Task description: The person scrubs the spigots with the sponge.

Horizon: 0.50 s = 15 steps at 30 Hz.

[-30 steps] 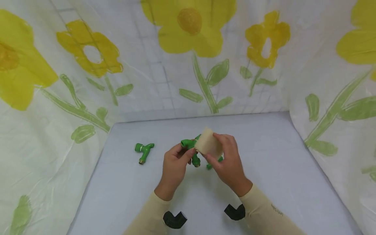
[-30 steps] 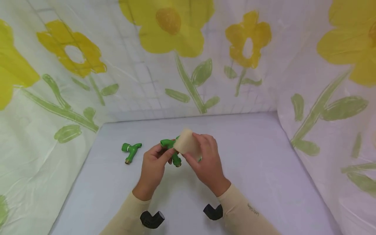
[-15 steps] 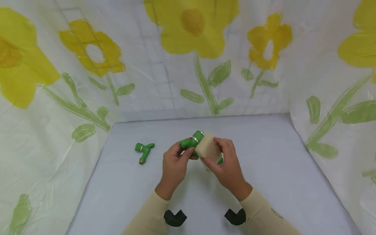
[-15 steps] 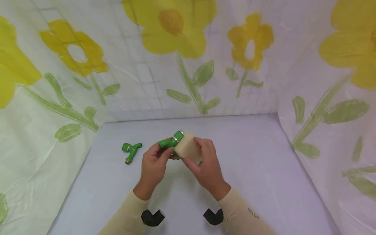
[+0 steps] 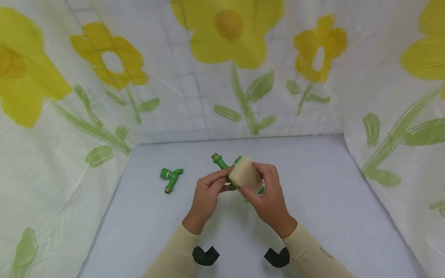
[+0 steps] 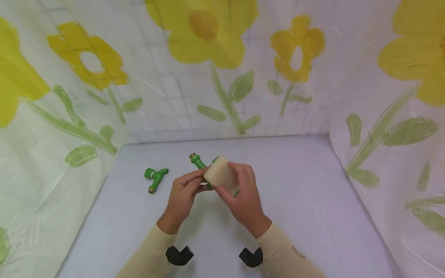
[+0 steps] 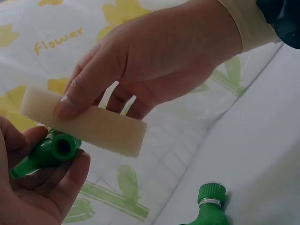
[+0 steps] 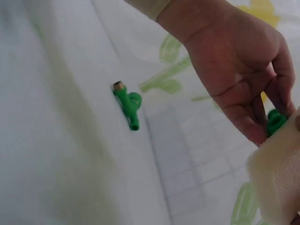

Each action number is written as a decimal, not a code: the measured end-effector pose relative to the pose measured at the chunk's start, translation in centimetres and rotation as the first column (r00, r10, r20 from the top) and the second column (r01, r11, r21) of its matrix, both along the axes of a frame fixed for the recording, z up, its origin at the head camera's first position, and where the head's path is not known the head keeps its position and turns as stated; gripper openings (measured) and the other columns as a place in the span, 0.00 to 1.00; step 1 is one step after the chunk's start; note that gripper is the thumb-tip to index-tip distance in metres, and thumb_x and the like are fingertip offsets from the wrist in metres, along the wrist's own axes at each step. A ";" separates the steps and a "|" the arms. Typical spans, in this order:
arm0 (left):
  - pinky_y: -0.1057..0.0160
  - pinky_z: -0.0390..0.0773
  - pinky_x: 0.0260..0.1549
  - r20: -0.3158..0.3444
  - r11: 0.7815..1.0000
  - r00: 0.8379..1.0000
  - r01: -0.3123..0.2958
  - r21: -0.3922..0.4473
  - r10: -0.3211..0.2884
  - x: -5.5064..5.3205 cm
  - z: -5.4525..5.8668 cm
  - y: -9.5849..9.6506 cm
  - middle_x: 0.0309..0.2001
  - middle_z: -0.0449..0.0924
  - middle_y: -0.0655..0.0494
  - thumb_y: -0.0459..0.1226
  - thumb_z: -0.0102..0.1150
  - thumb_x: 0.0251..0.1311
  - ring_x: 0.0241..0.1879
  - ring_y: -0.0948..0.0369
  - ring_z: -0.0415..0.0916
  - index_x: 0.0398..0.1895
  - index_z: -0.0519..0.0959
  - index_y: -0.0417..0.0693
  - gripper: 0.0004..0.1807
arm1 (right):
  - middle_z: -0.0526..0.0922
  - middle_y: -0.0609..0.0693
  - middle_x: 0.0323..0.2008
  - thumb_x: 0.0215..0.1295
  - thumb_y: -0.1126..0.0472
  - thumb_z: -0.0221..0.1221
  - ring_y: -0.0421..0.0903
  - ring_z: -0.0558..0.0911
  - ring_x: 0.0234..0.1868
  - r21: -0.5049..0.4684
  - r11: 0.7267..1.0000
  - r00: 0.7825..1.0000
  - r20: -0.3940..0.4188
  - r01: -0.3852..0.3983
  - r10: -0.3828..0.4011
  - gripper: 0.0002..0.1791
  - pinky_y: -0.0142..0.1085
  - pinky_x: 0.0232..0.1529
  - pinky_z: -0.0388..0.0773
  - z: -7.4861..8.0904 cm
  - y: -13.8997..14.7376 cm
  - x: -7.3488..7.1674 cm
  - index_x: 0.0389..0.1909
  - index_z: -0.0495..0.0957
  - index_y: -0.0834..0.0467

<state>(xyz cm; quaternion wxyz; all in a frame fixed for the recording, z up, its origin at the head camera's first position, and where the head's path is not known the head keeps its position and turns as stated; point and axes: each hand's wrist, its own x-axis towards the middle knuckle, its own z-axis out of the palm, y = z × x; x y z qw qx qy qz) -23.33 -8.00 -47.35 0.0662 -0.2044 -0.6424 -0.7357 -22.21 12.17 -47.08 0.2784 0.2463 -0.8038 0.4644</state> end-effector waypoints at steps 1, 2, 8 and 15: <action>0.51 0.90 0.46 0.015 1.000 1.000 0.003 0.022 -0.003 -0.1 0.1 0.0 0.60 0.84 0.40 0.28 0.52 0.82 0.51 0.49 0.86 0.65 0.83 0.32 0.17 | 0.74 0.61 0.60 0.61 0.68 0.77 0.55 0.74 0.57 0.001 1.000 1.000 0.009 -0.007 0.007 0.40 0.49 0.51 0.77 -0.2 0.0 0.0 0.72 0.71 0.66; 0.51 0.89 0.48 0.025 0.999 1.000 -0.003 0.045 0.001 -0.2 0.1 0.0 0.58 0.84 0.40 0.29 0.54 0.82 0.51 0.49 0.85 0.63 0.83 0.31 0.15 | 0.74 0.61 0.60 0.62 0.67 0.78 0.54 0.74 0.58 0.002 1.000 1.000 0.017 -0.014 0.014 0.40 0.48 0.51 0.78 -0.4 -0.1 0.1 0.73 0.71 0.66; 0.59 0.89 0.38 0.170 0.990 0.979 -0.124 0.061 0.112 -0.2 0.2 0.3 0.49 0.84 0.38 0.26 0.63 0.74 0.41 0.53 0.87 0.53 0.66 0.34 0.16 | 0.74 0.61 0.60 0.62 0.66 0.79 0.54 0.74 0.59 0.041 0.999 1.000 0.024 0.010 -0.011 0.40 0.51 0.52 0.81 -1.1 -0.3 0.2 0.72 0.70 0.66; 0.67 0.80 0.33 0.198 0.998 0.978 -0.062 -0.019 0.065 -0.2 0.0 0.5 0.50 0.87 0.41 0.26 0.67 0.73 0.38 0.57 0.82 0.67 0.69 0.32 0.25 | 0.74 0.63 0.60 0.61 0.66 0.79 0.58 0.74 0.60 0.035 0.997 0.997 -0.033 0.066 -0.065 0.41 0.56 0.54 0.79 0.7 0.0 -0.8 0.73 0.71 0.66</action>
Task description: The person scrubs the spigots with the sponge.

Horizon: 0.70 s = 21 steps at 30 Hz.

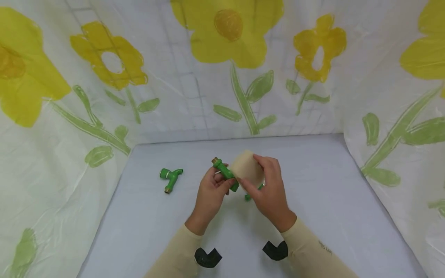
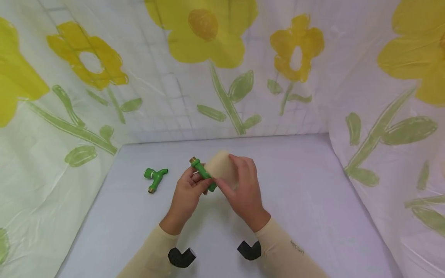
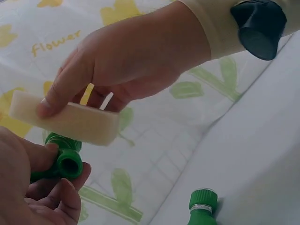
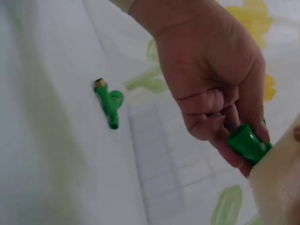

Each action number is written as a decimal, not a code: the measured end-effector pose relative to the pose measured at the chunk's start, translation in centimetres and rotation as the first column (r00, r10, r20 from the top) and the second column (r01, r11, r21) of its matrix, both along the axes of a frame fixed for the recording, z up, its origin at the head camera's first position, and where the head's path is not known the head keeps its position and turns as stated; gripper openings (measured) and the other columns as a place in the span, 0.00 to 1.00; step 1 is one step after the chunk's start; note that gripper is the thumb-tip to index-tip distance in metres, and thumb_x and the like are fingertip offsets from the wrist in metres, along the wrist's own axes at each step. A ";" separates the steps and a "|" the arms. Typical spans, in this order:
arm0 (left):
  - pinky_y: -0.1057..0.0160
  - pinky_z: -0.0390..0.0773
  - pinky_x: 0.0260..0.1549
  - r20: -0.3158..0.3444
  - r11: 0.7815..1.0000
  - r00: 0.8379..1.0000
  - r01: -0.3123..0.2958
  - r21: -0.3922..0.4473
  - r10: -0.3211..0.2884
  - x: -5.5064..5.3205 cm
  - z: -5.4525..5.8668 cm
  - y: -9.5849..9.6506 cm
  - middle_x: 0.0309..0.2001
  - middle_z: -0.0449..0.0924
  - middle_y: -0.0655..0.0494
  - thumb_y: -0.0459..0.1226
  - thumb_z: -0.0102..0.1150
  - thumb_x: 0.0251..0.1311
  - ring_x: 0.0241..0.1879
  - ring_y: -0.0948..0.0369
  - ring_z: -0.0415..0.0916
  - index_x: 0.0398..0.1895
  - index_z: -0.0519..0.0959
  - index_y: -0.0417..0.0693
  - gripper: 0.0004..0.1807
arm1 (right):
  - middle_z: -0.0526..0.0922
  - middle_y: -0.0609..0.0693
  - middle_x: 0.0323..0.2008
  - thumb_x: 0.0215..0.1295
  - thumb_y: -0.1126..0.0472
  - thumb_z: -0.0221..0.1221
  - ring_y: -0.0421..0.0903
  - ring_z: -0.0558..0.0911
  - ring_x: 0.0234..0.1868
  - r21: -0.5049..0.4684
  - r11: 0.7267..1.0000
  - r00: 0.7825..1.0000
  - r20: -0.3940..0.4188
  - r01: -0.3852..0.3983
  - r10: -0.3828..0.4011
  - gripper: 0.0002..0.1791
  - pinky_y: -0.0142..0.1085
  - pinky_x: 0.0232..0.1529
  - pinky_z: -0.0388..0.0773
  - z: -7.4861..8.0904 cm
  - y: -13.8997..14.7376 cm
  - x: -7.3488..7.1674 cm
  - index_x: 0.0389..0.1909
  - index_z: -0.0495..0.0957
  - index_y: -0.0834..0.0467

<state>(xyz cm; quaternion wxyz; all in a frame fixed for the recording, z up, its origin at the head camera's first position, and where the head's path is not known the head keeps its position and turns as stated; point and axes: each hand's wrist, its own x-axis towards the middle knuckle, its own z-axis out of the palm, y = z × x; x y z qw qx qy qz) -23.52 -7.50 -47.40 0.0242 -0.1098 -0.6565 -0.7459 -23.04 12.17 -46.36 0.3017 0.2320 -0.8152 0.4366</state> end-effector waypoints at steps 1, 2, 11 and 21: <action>0.67 0.80 0.34 -0.022 1.000 1.000 0.002 -0.014 -0.002 0.0 0.0 0.0 0.50 0.87 0.42 0.27 0.67 0.73 0.40 0.57 0.83 0.67 0.72 0.33 0.24 | 0.74 0.63 0.61 0.62 0.65 0.79 0.59 0.74 0.61 0.005 1.000 1.000 -0.004 0.006 -0.006 0.41 0.57 0.55 0.79 0.2 0.0 -0.2 0.73 0.71 0.66; 0.67 0.81 0.35 -0.043 1.000 0.999 -0.006 -0.022 0.005 0.0 0.1 0.0 0.50 0.87 0.42 0.28 0.68 0.74 0.41 0.56 0.83 0.66 0.74 0.34 0.22 | 0.74 0.63 0.61 0.62 0.65 0.79 0.59 0.74 0.61 0.016 1.000 1.000 -0.002 0.011 -0.011 0.41 0.57 0.54 0.79 0.3 0.1 -0.2 0.73 0.71 0.66; 0.64 0.83 0.40 -0.294 0.975 0.952 -0.143 -0.170 0.088 0.0 -0.4 -0.1 0.50 0.87 0.52 0.26 0.72 0.69 0.45 0.56 0.85 0.56 0.81 0.42 0.16 | 0.75 0.63 0.57 0.60 0.67 0.79 0.58 0.75 0.56 0.037 0.999 1.000 0.003 0.007 -0.007 0.40 0.56 0.50 0.81 -0.6 0.3 -0.2 0.71 0.72 0.68; 0.61 0.83 0.35 -0.469 0.926 0.868 -0.299 -0.232 0.163 0.1 -1.1 -0.2 0.47 0.87 0.51 0.25 0.73 0.67 0.43 0.54 0.84 0.53 0.81 0.39 0.16 | 0.74 0.61 0.57 0.63 0.65 0.78 0.52 0.75 0.55 0.026 1.000 0.998 0.063 0.007 -0.009 0.39 0.51 0.49 0.82 -1.3 0.3 0.4 0.72 0.71 0.68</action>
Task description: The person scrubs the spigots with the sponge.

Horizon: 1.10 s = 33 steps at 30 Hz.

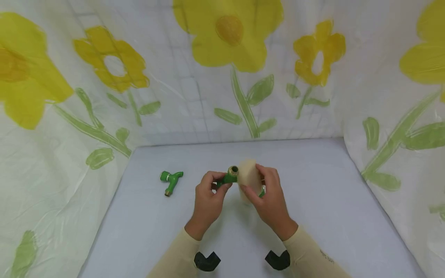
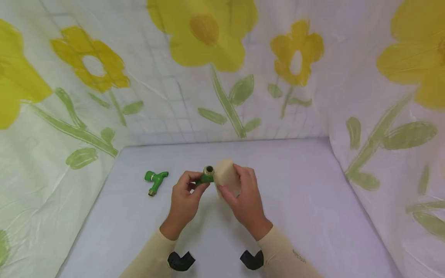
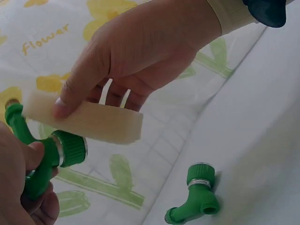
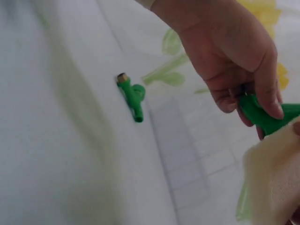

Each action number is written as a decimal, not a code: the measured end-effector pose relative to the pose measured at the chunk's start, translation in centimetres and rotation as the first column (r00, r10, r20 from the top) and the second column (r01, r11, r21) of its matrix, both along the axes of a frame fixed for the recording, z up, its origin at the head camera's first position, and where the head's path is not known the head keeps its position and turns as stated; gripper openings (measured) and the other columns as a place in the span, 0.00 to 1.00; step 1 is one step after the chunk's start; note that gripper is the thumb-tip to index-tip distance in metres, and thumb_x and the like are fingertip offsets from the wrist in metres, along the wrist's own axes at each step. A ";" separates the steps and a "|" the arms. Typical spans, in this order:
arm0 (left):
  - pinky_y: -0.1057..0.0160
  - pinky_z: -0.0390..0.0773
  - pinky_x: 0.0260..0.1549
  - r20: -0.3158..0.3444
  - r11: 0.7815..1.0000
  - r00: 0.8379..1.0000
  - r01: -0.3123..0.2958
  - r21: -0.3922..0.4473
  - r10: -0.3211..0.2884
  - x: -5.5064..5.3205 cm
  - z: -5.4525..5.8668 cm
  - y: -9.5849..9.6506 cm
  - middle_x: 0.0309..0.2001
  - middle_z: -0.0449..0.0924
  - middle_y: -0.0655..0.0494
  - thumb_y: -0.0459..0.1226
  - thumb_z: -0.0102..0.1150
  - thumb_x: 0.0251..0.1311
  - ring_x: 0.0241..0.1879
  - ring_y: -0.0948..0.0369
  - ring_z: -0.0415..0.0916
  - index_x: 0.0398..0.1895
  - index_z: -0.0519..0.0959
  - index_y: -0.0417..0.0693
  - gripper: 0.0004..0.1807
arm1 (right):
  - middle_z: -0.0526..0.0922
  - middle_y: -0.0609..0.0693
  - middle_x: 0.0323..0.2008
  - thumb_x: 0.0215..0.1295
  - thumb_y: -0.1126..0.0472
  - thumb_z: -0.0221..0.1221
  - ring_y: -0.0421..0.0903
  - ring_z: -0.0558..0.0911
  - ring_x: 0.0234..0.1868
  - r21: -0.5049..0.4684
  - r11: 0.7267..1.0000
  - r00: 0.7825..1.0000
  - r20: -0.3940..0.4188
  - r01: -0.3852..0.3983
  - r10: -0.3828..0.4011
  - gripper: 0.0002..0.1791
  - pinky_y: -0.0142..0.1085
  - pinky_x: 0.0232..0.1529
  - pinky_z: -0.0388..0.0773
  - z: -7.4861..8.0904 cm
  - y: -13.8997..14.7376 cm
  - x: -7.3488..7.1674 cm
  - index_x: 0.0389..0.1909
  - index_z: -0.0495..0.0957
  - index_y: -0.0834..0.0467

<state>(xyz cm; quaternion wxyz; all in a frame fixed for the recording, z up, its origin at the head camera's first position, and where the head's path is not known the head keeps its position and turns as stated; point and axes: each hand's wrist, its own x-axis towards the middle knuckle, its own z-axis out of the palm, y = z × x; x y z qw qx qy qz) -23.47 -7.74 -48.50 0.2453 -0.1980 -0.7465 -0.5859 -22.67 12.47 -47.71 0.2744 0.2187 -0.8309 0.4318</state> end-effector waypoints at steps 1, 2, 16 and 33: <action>0.62 0.84 0.35 0.024 1.000 1.000 0.005 0.018 -0.006 0.1 -0.1 -0.1 0.47 0.86 0.49 0.24 0.73 0.68 0.42 0.54 0.84 0.55 0.81 0.38 0.16 | 0.74 0.60 0.57 0.63 0.64 0.78 0.51 0.75 0.54 0.011 1.000 1.000 0.018 -0.002 0.002 0.39 0.51 0.48 0.82 -0.5 0.0 0.2 0.72 0.71 0.68; 0.64 0.84 0.35 0.049 0.999 0.999 0.015 0.037 -0.017 0.1 -0.2 -0.2 0.47 0.86 0.47 0.24 0.71 0.68 0.41 0.54 0.83 0.56 0.81 0.37 0.16 | 0.74 0.60 0.57 0.63 0.64 0.78 0.51 0.75 0.55 0.024 1.000 1.000 0.028 -0.006 0.005 0.39 0.50 0.48 0.83 -0.8 -0.1 0.3 0.72 0.71 0.68; 0.60 0.88 0.46 -0.131 1.000 0.991 0.012 0.011 -0.010 -0.1 0.4 -0.2 0.48 0.88 0.49 0.23 0.73 0.66 0.46 0.52 0.87 0.56 0.86 0.36 0.16 | 0.74 0.60 0.53 0.66 0.60 0.77 0.51 0.75 0.51 -0.020 0.999 0.998 0.062 0.035 -0.033 0.39 0.48 0.47 0.81 0.8 -0.2 0.7 0.72 0.71 0.69; 0.53 0.78 0.55 -0.134 0.998 0.989 -0.060 -0.003 0.059 -0.2 0.0 -0.9 0.49 0.87 0.55 0.27 0.80 0.60 0.50 0.51 0.80 0.53 0.91 0.45 0.18 | 0.74 0.56 0.54 0.65 0.62 0.77 0.46 0.75 0.51 -0.055 0.998 0.994 0.104 -0.011 0.017 0.38 0.47 0.46 0.82 1.0 -0.5 1.4 0.72 0.71 0.67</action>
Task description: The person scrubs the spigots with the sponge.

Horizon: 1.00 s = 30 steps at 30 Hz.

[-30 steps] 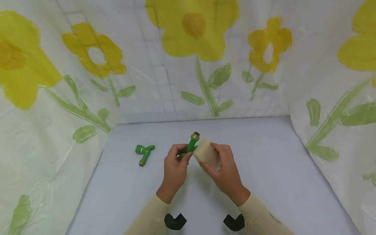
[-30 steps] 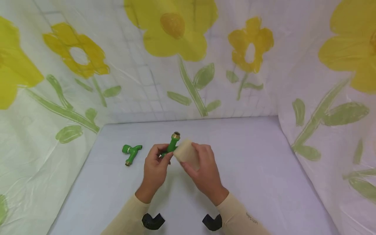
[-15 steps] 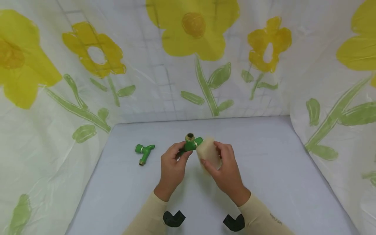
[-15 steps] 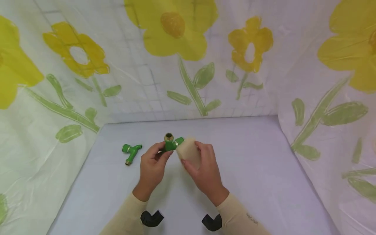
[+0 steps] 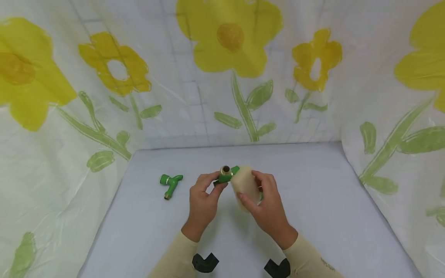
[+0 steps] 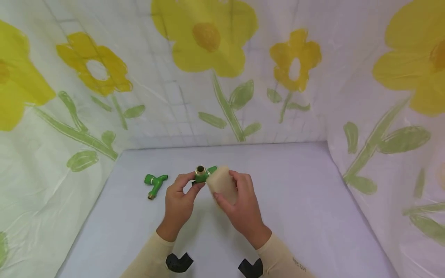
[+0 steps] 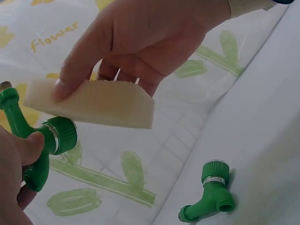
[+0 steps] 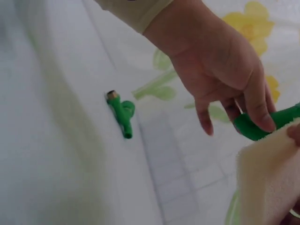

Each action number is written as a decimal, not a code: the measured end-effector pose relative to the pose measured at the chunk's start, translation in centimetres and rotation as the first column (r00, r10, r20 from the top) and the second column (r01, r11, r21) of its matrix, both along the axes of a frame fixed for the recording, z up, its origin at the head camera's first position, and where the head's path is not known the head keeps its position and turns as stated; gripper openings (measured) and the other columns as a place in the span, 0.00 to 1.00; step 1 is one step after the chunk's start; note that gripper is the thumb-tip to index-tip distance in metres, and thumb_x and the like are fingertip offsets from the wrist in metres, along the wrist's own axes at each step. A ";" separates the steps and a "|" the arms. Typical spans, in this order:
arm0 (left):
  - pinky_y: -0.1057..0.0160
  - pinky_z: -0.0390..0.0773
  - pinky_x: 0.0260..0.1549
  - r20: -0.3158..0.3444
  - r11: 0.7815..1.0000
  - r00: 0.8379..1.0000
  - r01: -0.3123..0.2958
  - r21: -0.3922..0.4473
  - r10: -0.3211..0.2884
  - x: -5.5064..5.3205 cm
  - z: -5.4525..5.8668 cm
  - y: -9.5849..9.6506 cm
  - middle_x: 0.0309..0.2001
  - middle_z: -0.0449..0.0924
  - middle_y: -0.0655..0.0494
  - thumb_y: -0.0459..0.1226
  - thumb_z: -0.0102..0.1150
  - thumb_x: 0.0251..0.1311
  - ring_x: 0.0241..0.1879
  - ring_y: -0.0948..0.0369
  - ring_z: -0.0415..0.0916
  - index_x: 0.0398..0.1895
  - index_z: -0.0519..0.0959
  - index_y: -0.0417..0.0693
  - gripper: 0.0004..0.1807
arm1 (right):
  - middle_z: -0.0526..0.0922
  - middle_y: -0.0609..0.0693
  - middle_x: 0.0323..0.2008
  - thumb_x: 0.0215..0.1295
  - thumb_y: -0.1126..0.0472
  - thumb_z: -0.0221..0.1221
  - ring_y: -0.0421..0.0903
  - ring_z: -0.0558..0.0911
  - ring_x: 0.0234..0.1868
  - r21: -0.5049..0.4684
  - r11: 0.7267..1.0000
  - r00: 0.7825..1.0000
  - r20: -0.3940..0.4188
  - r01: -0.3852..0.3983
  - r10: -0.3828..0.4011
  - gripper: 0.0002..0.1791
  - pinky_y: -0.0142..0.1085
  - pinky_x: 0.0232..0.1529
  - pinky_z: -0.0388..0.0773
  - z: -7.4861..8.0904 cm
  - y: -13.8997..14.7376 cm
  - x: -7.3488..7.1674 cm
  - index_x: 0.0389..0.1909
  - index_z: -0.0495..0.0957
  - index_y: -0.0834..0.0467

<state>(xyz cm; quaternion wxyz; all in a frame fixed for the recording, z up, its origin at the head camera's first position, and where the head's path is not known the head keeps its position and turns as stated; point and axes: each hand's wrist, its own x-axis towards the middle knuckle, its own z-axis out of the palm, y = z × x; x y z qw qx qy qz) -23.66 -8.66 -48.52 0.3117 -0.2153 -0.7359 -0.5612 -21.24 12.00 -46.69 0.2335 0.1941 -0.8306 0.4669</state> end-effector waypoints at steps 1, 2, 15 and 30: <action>0.50 0.74 0.55 0.012 1.000 1.000 -0.009 -0.006 0.009 0.0 0.0 -0.1 0.47 0.85 0.55 0.28 0.81 0.60 0.49 0.51 0.79 0.53 0.91 0.46 0.18 | 0.74 0.55 0.54 0.65 0.62 0.77 0.46 0.76 0.52 -0.007 1.000 1.000 0.005 -0.005 0.005 0.38 0.47 0.46 0.82 -0.1 0.0 0.1 0.72 0.71 0.66; 0.52 0.73 0.49 0.019 1.000 1.000 -0.007 -0.014 0.008 -0.1 -0.1 0.0 0.44 0.84 0.56 0.29 0.81 0.60 0.45 0.52 0.77 0.53 0.92 0.47 0.18 | 0.74 0.56 0.55 0.65 0.62 0.77 0.47 0.76 0.52 -0.015 1.000 1.000 0.003 -0.011 0.011 0.38 0.47 0.47 0.82 -0.1 0.0 0.1 0.72 0.71 0.66; 0.58 0.89 0.30 0.321 0.903 0.868 0.270 0.335 -0.378 0.7 0.2 -0.1 0.53 0.88 0.42 0.33 0.53 0.85 0.43 0.50 0.90 0.68 0.84 0.39 0.17 | 0.72 0.60 0.60 0.63 0.64 0.79 0.52 0.74 0.58 0.037 0.998 0.997 -0.063 -0.041 0.043 0.40 0.54 0.51 0.82 -0.3 -0.2 0.0 0.73 0.70 0.65; 0.68 0.82 0.28 0.530 0.737 0.723 -0.044 0.675 -0.443 -0.1 1.4 0.4 0.47 0.86 0.40 0.24 0.67 0.71 0.31 0.62 0.82 0.65 0.60 0.32 0.29 | 0.73 0.59 0.59 0.61 0.68 0.79 0.51 0.75 0.59 -0.009 1.000 0.998 -0.053 -0.029 0.028 0.41 0.51 0.56 0.80 -1.1 -0.2 -1.3 0.73 0.71 0.66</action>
